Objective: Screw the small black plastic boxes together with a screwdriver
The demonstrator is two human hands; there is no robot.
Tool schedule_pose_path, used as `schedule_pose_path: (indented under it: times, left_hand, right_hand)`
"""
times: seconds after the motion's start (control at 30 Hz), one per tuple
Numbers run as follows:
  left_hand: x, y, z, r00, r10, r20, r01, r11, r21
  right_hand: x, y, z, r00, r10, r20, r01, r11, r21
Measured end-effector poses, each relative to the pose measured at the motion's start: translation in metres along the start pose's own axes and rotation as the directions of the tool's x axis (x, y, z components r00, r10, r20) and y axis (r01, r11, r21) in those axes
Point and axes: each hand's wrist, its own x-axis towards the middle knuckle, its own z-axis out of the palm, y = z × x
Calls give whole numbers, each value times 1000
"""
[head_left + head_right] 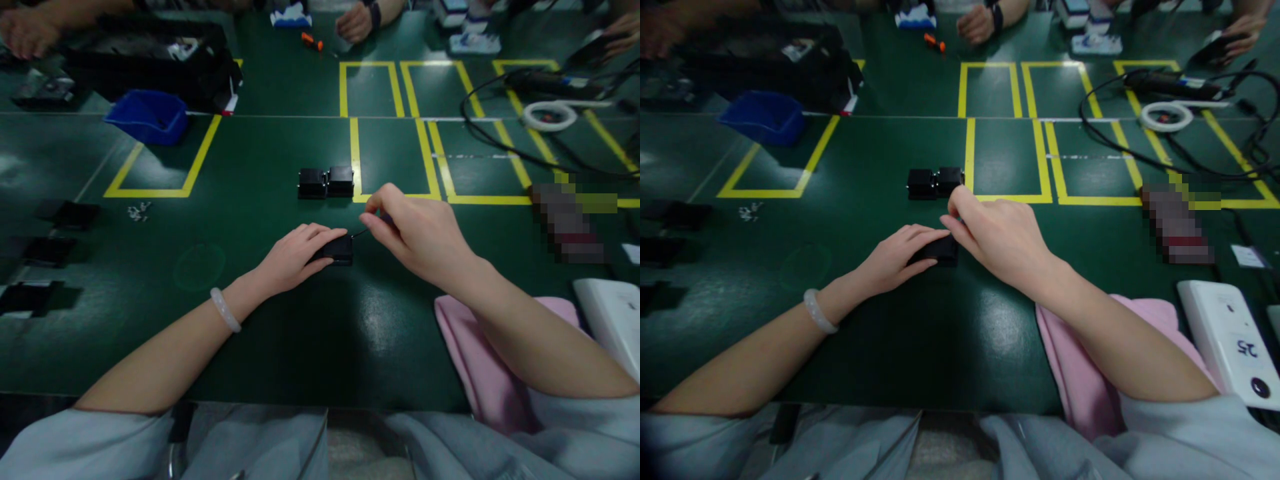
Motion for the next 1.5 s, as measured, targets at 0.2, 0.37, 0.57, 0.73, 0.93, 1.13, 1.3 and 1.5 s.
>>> schedule_pose_path:
  times: [0.2,0.37,0.57,0.73,0.93,1.13,1.3,1.5]
  left_hand:
    - [0,0,0,1000,-2,0,2,1000,-11]
    - [0,0,0,1000,0,0,0,1000,-17]
    - [0,0,-1,1000,-3,4,3,1000,-16]
    - [0,1,-1,1000,-8,7,8,1000,-15]
    - [1,1,-1,1000,-6,7,7,1000,-18]
    - [0,0,-1,1000,1,5,-1,1000,-13]
    - [0,1,-1,1000,-3,8,3,1000,-16]
    - [0,0,0,1000,-5,2,5,1000,-15]
  right_hand:
    - [0,-1,0,1000,16,-20,-16,999,32]
    - [0,-1,-1,1000,-5,13,5,1000,12]
    - [-1,-2,-1,1000,2,-22,-2,1000,24]
    - [0,-2,-2,1000,6,26,-7,1000,18]
    - [0,-3,-1,1000,14,2,-14,999,35]
    - [0,-2,-1,1000,17,14,-17,1000,19]
    - [0,-3,-1,1000,7,-5,-7,999,33]
    - [0,-3,-1,1000,1,24,-2,1000,17]
